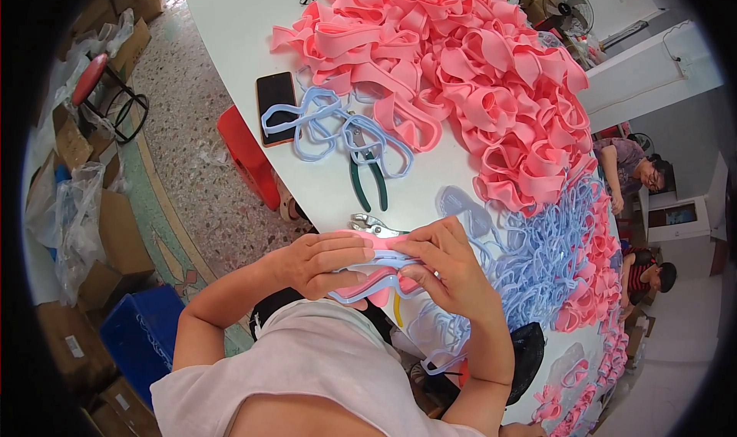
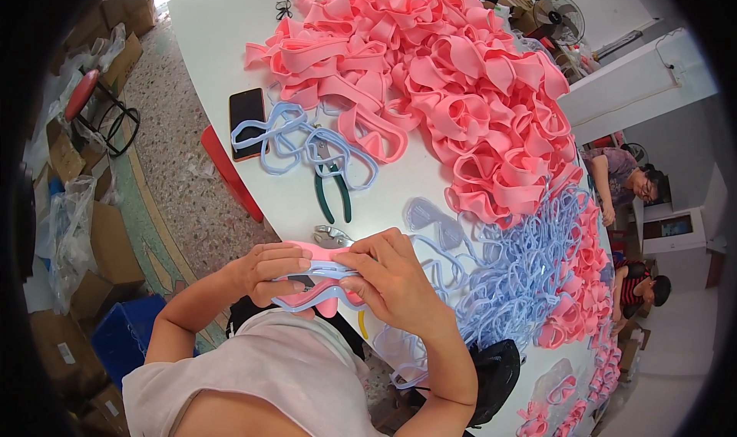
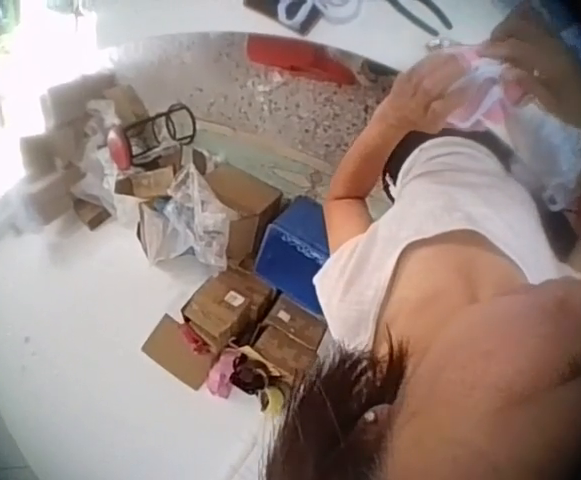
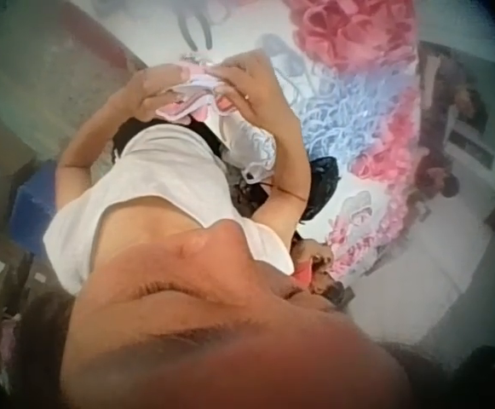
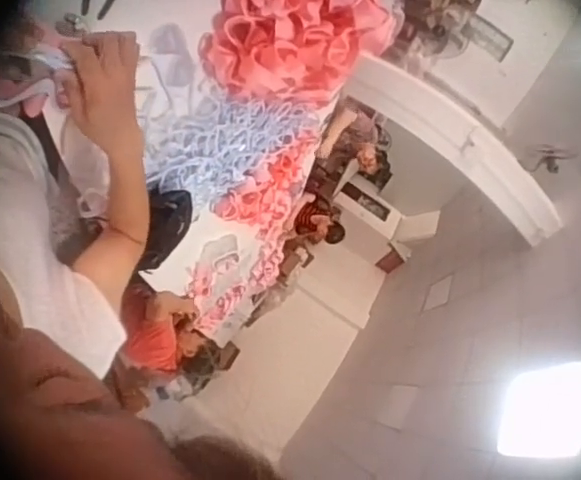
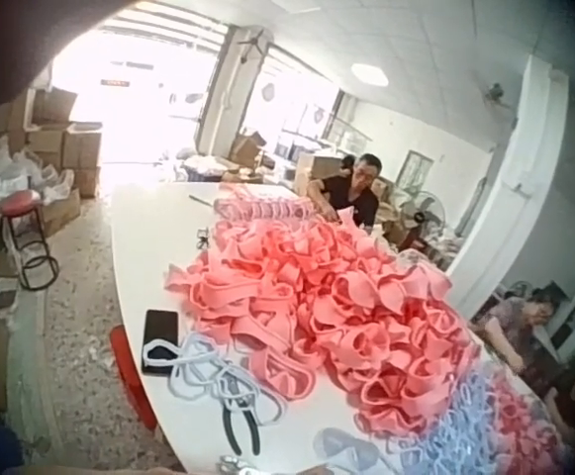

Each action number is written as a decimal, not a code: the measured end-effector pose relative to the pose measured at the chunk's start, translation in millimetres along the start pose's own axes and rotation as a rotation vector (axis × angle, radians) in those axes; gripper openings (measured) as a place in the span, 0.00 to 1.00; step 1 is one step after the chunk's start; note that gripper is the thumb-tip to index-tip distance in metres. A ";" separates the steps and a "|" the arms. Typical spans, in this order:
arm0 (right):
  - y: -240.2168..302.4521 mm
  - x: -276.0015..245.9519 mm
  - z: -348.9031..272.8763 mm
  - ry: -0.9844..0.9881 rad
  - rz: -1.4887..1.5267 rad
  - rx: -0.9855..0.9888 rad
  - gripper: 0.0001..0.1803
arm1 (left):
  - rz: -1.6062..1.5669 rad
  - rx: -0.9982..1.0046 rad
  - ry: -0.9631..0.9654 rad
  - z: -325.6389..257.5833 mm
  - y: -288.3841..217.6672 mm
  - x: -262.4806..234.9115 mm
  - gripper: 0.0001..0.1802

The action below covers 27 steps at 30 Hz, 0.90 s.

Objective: Attaching straps to swim goggles and preparing them for packaging.

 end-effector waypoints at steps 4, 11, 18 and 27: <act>-0.4 2.7 -5.4 -0.004 0.054 -0.013 0.18 | 0.018 0.049 0.019 -3.0 -2.5 1.7 0.32; 6.0 0.1 -8.0 -0.024 -0.092 -0.047 0.17 | 0.013 -0.204 0.178 24.9 2.9 -12.1 0.36; 2.6 9.2 -11.9 -0.033 -0.224 -0.078 0.18 | 0.066 -0.477 0.299 26.4 18.4 14.8 0.23; 1.2 15.8 -10.0 -0.046 -0.190 -0.139 0.16 | 0.048 -0.361 0.220 22.7 15.8 16.2 0.20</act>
Point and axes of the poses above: each hand's wrist, its own z-axis towards the middle knuckle, its own x-axis out of the palm, y = z × x, the point moved 8 cm from there along z, towards the middle knuckle, and after that the axes turned 1 degree about -x, right-handed, at the moved point
